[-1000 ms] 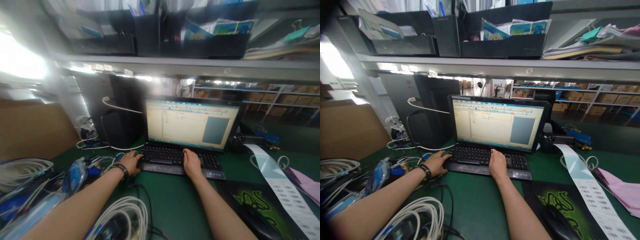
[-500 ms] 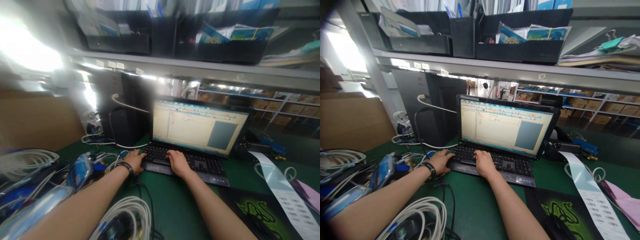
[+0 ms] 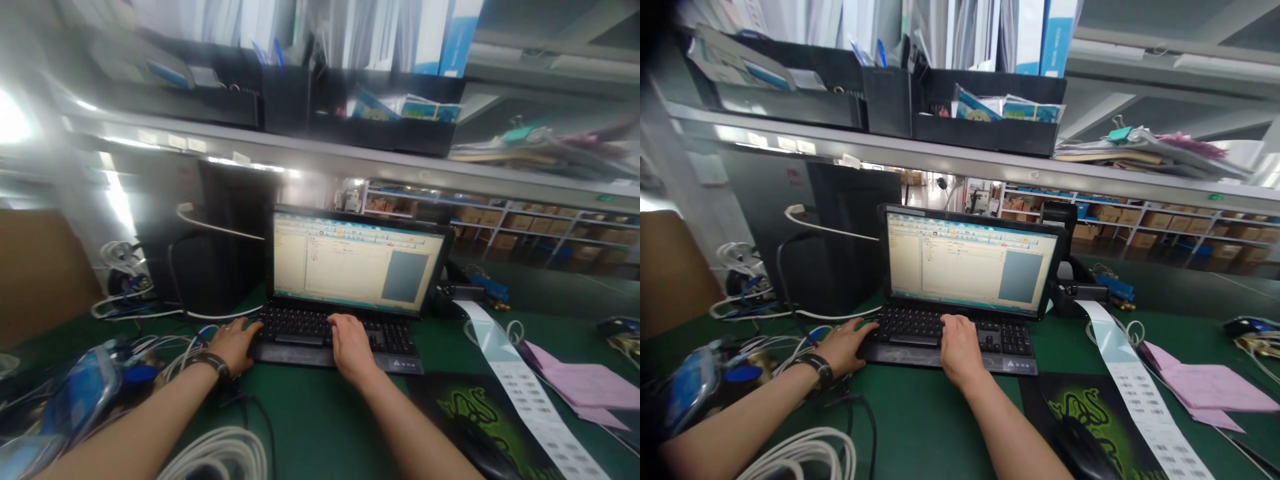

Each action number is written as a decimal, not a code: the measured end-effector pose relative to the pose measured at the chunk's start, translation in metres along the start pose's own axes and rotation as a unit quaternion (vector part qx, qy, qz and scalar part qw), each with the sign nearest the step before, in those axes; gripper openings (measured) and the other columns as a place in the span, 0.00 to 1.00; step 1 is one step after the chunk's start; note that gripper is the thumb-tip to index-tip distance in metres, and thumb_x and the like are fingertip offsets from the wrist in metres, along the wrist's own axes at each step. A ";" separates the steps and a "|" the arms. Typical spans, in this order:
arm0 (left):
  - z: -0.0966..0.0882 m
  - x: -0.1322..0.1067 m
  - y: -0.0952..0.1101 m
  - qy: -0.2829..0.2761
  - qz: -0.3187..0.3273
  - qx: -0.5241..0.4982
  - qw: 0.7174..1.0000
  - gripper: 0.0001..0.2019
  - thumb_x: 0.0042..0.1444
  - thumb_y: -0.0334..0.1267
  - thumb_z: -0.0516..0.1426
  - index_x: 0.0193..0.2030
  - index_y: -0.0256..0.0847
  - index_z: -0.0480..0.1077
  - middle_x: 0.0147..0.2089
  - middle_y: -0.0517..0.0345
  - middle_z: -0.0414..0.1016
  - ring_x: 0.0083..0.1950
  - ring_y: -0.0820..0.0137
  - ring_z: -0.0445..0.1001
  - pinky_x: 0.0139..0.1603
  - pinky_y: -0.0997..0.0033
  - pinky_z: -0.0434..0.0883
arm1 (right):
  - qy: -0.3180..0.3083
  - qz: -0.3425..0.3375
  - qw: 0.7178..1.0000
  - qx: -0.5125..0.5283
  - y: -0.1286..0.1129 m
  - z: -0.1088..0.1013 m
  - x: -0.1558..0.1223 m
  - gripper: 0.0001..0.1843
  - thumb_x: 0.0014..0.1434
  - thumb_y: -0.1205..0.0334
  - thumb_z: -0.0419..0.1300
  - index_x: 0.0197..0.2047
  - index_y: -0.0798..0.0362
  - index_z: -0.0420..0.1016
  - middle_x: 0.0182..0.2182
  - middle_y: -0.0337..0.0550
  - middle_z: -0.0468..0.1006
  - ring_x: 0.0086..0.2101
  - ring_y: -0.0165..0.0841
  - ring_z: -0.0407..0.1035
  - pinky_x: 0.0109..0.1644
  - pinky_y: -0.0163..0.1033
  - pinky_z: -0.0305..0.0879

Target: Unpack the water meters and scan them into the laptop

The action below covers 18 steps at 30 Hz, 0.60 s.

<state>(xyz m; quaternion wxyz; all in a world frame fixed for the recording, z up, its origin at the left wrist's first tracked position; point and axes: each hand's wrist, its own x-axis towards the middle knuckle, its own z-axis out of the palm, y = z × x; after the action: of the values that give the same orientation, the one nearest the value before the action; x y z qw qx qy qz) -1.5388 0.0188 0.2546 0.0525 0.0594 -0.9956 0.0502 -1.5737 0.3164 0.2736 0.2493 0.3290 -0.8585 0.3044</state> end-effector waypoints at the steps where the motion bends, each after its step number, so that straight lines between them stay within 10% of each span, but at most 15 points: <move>1: 0.001 0.001 0.000 0.002 -0.002 0.000 1.000 0.40 0.38 0.34 0.61 0.64 0.46 0.58 0.63 0.40 0.55 0.61 0.51 0.60 0.60 0.54 0.59 | 0.008 0.011 1.000 -0.003 0.005 -0.005 -0.004 0.16 0.64 0.68 0.45 0.51 0.55 0.68 0.45 0.47 0.73 0.47 0.37 0.63 0.53 0.41 0.57; 11: 0.012 0.003 0.000 -0.026 -0.010 0.002 1.000 0.42 0.43 0.45 0.60 0.67 0.42 0.53 0.59 0.38 0.62 0.63 0.47 0.58 0.64 0.49 0.50 | 0.007 0.075 0.991 -0.106 0.024 -0.058 -0.040 0.14 0.62 0.69 0.47 0.45 0.54 0.71 0.38 0.45 0.76 0.40 0.36 0.69 0.47 0.41 0.61; 18: 0.011 0.002 0.005 -0.039 -0.011 -0.010 0.999 0.43 0.44 0.45 0.59 0.68 0.40 0.50 0.58 0.39 0.65 0.61 0.48 0.60 0.64 0.44 0.47 | 0.041 0.029 0.944 -0.326 0.076 -0.155 -0.185 0.19 0.58 0.47 0.57 0.46 0.50 0.74 0.43 0.47 0.77 0.41 0.40 0.73 0.43 0.44 0.70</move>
<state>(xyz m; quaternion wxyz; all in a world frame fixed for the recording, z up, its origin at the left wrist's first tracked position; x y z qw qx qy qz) -1.5426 0.0222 0.2439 0.0147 0.0721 -0.9966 0.0374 -1.4712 0.5448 0.2365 0.3688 0.1921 -0.9090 0.0279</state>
